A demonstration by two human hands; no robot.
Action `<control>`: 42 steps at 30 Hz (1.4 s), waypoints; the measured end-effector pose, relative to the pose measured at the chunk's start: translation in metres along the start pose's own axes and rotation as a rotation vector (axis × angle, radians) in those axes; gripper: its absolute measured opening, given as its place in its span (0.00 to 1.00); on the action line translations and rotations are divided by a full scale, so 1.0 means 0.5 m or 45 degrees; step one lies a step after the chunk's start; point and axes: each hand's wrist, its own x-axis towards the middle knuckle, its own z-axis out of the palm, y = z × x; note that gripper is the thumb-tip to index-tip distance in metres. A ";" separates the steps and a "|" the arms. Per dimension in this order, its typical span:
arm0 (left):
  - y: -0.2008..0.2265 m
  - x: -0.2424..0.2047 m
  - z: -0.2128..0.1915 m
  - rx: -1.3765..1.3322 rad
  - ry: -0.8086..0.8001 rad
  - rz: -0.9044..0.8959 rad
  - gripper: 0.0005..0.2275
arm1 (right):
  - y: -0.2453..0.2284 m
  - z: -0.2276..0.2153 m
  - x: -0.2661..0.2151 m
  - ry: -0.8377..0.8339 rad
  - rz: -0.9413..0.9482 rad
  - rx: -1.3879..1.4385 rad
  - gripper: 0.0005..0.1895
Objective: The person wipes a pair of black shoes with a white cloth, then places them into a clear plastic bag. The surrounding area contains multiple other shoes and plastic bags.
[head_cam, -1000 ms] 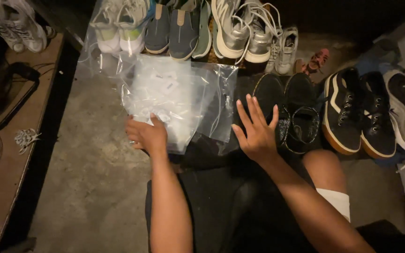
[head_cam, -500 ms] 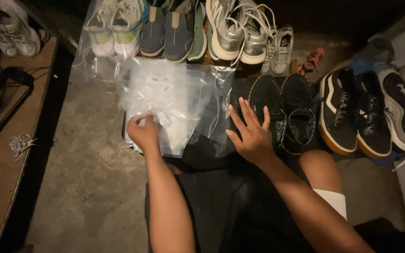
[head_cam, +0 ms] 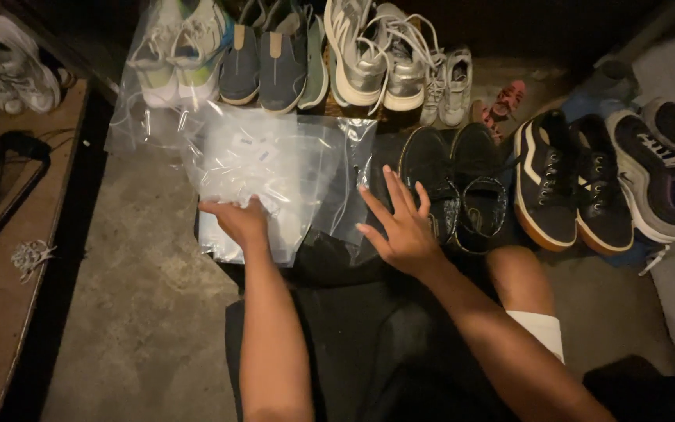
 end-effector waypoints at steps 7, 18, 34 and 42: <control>0.074 -0.081 -0.110 0.211 -0.013 0.057 0.34 | 0.020 -0.001 -0.014 0.117 0.047 -0.202 0.31; 0.338 -0.264 -0.217 0.020 -0.666 0.352 0.18 | 0.055 -0.055 -0.022 0.660 0.254 -0.051 0.15; 0.336 -0.386 0.113 -0.350 -1.373 0.486 0.26 | 0.176 -0.108 -0.075 0.744 0.799 1.266 0.10; 0.270 -0.398 0.180 -0.479 -1.486 0.280 0.21 | 0.189 -0.179 -0.079 0.922 0.609 1.189 0.36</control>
